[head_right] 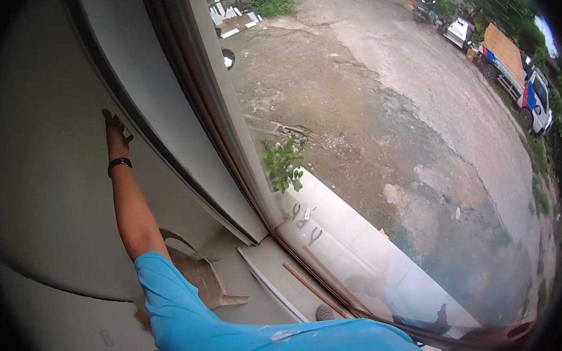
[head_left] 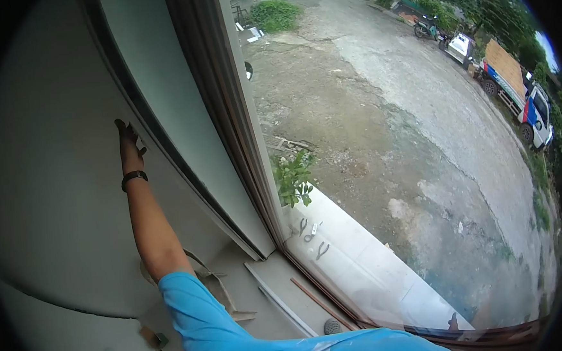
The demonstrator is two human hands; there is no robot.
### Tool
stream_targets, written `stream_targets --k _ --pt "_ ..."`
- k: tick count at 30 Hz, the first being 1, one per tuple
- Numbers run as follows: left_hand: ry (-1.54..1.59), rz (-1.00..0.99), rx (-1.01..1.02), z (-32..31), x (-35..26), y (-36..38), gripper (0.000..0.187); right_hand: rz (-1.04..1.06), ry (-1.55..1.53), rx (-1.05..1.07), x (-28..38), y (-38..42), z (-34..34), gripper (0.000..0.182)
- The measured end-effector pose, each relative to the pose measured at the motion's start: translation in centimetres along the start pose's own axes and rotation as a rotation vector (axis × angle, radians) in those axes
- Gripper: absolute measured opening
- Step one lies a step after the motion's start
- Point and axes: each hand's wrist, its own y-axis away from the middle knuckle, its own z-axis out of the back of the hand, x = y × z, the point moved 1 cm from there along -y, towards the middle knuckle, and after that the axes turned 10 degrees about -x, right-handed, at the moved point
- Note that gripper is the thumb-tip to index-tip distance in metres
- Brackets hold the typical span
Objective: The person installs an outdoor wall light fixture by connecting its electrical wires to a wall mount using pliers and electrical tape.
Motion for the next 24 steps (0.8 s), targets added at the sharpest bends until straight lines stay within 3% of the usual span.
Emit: stream_targets --k 3,12,24 --pt "-0.003 -0.03 -0.009 -0.4 -0.5 -0.2 0.106 -0.071 -0.049 0.088 -4.2 0.9 -2.7 0.051" --pt "-0.036 -0.02 -0.012 -0.4 -1.5 -1.6 0.108 -0.101 -0.156 0.124 -7.7 3.8 -3.7 0.05" --pt "-0.029 0.036 0.009 -0.9 -2.0 0.1 0.113 -0.125 -0.274 0.138 -8.7 5.9 -5.2 0.049"
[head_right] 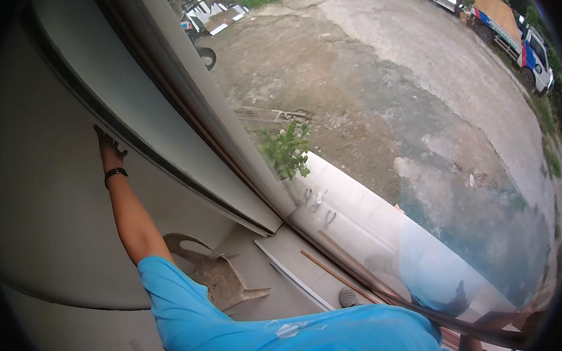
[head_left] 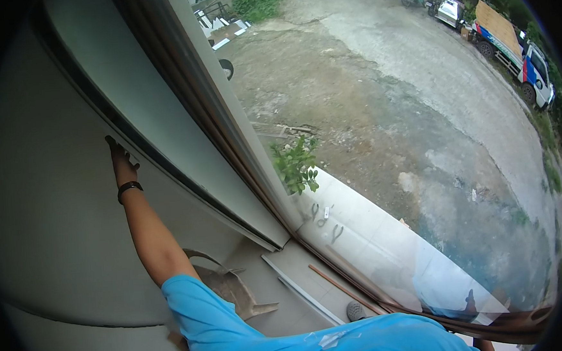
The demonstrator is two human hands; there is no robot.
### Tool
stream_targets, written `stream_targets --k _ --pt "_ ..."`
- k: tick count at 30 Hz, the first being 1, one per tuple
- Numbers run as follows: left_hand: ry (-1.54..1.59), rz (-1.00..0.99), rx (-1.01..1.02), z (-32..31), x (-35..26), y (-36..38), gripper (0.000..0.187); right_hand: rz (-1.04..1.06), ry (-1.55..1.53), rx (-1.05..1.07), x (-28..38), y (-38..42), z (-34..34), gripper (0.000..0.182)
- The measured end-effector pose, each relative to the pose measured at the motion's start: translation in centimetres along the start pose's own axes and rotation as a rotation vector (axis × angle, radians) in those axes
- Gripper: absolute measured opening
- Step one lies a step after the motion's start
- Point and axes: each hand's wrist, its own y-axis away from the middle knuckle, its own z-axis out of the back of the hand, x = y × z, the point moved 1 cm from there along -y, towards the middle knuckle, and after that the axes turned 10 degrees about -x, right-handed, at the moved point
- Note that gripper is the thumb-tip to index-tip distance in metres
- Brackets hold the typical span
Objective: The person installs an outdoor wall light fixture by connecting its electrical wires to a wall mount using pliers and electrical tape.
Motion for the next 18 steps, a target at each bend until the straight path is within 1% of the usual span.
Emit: stream_targets --k 2,8,15,18 --pt "-0.007 0.0 0.004 0.1 0.0 0.6 0.113 -0.007 -0.026 0.004 -0.3 0.1 -0.2 0.049" --pt "-0.061 0.0 0.014 0.8 0.4 -0.9 0.11 -0.025 -0.093 0.013 -1.2 0.9 -1.2 0.048" --pt "-0.012 -0.017 -0.003 0.4 0.3 -2.3 0.102 -0.048 -0.156 0.013 -2.5 1.4 -2.5 0.047" --pt "0.028 -0.003 -0.003 0.2 1.2 -4.6 0.099 -0.052 -0.179 0.013 -3.5 1.7 -2.6 0.047"
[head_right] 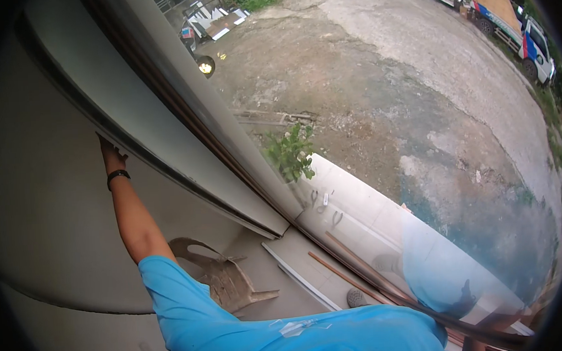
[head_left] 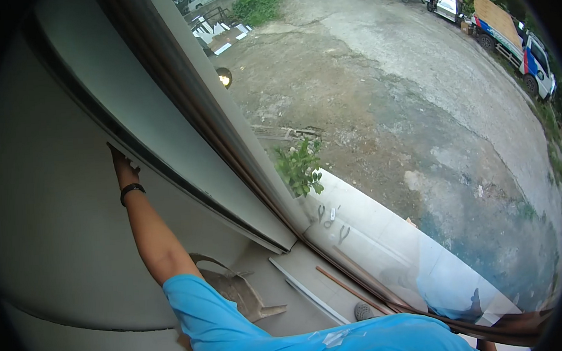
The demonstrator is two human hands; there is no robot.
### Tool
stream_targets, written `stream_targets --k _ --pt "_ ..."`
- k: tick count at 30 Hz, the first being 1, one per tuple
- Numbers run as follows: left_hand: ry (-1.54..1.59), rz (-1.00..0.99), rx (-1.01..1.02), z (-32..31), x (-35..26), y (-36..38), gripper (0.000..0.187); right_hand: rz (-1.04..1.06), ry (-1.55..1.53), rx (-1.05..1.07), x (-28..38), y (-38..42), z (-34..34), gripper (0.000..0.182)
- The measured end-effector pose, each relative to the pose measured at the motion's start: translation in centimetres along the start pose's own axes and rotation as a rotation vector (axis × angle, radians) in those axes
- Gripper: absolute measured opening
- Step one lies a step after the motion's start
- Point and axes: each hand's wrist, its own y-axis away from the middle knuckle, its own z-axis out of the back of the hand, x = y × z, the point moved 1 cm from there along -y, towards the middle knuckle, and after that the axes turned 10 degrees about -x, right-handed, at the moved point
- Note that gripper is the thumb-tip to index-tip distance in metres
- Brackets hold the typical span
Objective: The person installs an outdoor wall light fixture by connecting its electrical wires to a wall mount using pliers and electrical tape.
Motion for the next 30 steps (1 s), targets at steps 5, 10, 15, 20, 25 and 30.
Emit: stream_targets --k 5,10,15,20,25,30 --pt "0.034 0.024 0.015 -0.1 0.8 -1.9 0.099 0.001 -0.041 0.001 -0.4 0.4 -1.1 0.047" --pt "0.018 -0.003 0.009 -0.7 0.1 0.7 0.1 0.004 -0.084 0.011 -0.6 1.2 -2.6 0.046" --pt "-0.009 -0.033 0.012 -1.0 -1.3 3.6 0.103 0.007 -0.129 0.021 -0.9 1.9 -4.3 0.046" --pt "-0.011 -0.021 0.0 -0.6 -1.6 3.7 0.11 0.001 -0.167 0.033 -1.4 2.9 -6.1 0.045" --pt "-0.04 0.003 -0.012 -0.8 -3.3 4.2 0.113 -0.014 -0.209 0.04 -2.2 3.9 -7.3 0.045" --pt "-0.037 0.039 -0.001 -0.5 -3.1 3.6 0.111 -0.023 -0.248 0.05 -3.1 5.0 -8.5 0.045"
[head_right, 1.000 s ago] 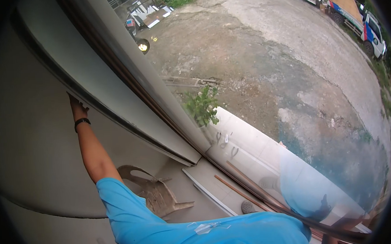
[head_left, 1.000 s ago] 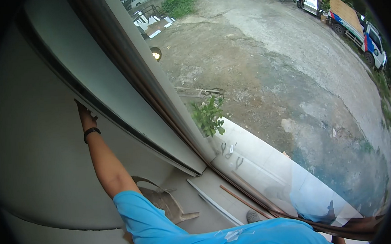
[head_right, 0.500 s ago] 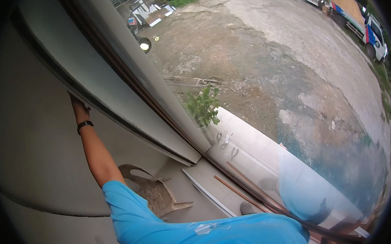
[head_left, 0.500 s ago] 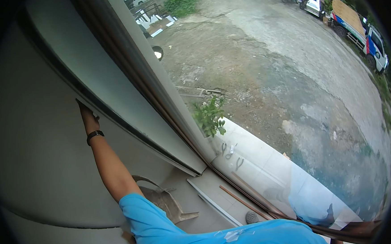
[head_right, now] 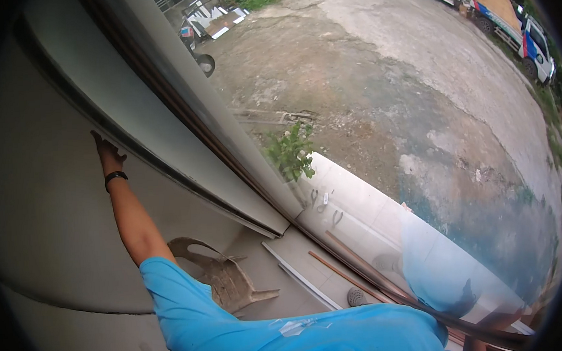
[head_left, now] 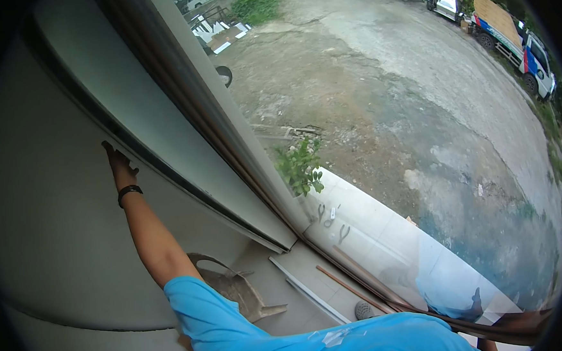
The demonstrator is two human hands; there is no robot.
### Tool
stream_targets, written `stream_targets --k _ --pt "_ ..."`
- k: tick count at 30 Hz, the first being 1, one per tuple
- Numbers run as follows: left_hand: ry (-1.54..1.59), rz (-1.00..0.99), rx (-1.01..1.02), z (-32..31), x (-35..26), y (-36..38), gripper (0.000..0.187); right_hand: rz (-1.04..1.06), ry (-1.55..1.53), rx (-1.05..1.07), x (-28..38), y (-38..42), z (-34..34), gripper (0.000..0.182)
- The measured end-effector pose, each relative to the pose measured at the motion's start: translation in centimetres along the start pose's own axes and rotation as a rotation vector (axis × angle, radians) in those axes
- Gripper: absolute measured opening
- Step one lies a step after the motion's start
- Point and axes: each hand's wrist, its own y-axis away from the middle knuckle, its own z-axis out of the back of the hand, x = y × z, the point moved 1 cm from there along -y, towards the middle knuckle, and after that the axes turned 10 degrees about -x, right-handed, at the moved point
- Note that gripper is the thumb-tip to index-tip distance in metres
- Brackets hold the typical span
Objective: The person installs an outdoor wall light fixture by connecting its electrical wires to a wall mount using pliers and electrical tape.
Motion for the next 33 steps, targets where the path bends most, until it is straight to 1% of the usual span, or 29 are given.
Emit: stream_targets --k 2,8,14,20,23,33 --pt "0.024 -0.013 -0.011 -0.5 0.0 0.9 0.111 -0.003 -0.024 0.005 -0.3 0.4 -0.3 0.044" --pt "-0.018 -0.081 0.074 -0.5 0.5 1.9 0.113 -0.012 -0.073 0.015 -1.9 1.7 -1.7 0.044" --pt "0.002 -0.03 0.014 -0.3 0.2 0.7 0.116 -0.018 -0.126 0.021 -3.2 2.9 -2.7 0.043" --pt "0.011 0.006 0.009 0.4 0.7 -1.0 0.121 -0.028 -0.171 0.028 -4.9 4.3 -3.3 0.043" --pt "0.007 -0.004 -0.023 0.0 0.8 -0.9 0.122 -0.032 -0.197 0.031 -5.6 4.9 -3.4 0.043" --pt "0.018 -0.008 0.002 -0.1 1.1 0.5 0.115 -0.042 -0.286 0.048 -7.9 7.7 -3.8 0.042"
